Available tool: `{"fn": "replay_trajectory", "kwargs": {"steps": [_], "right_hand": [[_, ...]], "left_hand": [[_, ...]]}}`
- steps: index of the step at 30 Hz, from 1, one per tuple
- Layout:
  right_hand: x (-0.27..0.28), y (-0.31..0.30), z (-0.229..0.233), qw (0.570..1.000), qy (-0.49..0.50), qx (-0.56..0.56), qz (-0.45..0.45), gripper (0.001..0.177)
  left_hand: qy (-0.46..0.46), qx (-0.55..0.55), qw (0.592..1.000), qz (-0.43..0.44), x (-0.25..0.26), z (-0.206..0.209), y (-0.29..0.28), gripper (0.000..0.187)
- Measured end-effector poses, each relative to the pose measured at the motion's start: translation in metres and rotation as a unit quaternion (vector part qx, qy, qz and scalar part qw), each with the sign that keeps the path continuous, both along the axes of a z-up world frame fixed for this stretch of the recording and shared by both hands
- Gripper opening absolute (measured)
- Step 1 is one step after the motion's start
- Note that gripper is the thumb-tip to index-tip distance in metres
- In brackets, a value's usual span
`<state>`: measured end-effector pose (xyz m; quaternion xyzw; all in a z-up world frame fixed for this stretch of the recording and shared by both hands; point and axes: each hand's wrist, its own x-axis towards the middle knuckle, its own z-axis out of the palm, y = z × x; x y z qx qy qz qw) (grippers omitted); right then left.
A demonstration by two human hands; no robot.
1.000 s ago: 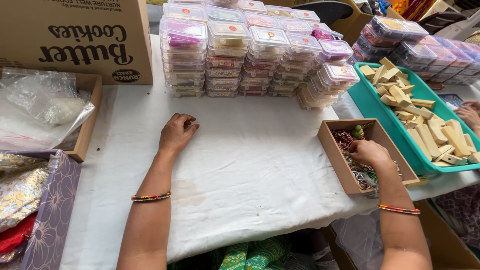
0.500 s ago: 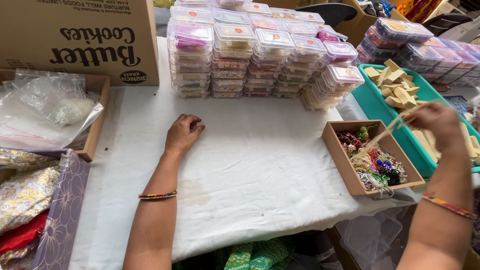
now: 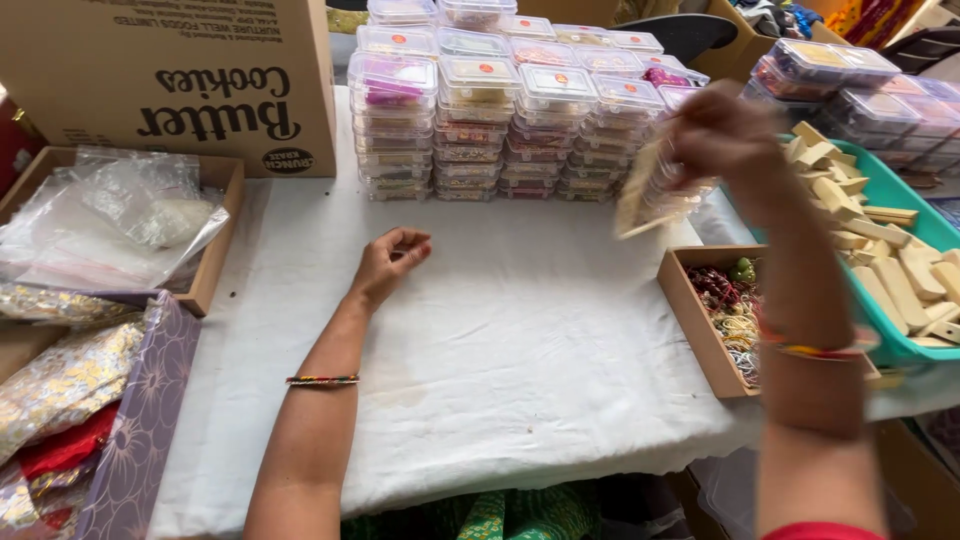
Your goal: The recorder is packing small decorative jewelry items into plastic zip-lock bags and placing them into small plastic containers.
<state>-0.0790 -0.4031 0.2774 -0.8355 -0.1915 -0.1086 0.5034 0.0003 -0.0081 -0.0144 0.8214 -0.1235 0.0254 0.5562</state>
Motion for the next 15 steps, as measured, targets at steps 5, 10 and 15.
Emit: {"fn": "replay_trajectory", "kwargs": {"steps": [5, 10, 15], "right_hand": [[0.04, 0.115, -0.1, 0.947, 0.184, 0.226, 0.138, 0.01], [0.093, 0.151, -0.232, 0.898, 0.256, 0.358, -0.003, 0.013], [0.111, 0.138, -0.313, 0.914, 0.229, 0.329, -0.063, 0.019]], "left_hand": [[0.078, -0.327, 0.934, -0.125, -0.013, 0.015, -0.009, 0.056], [0.123, -0.312, 0.924, -0.184, 0.004, -0.022, -0.002, 0.045], [0.087, -0.317, 0.941, -0.082, 0.008, -0.022, -0.005, 0.034]]}}
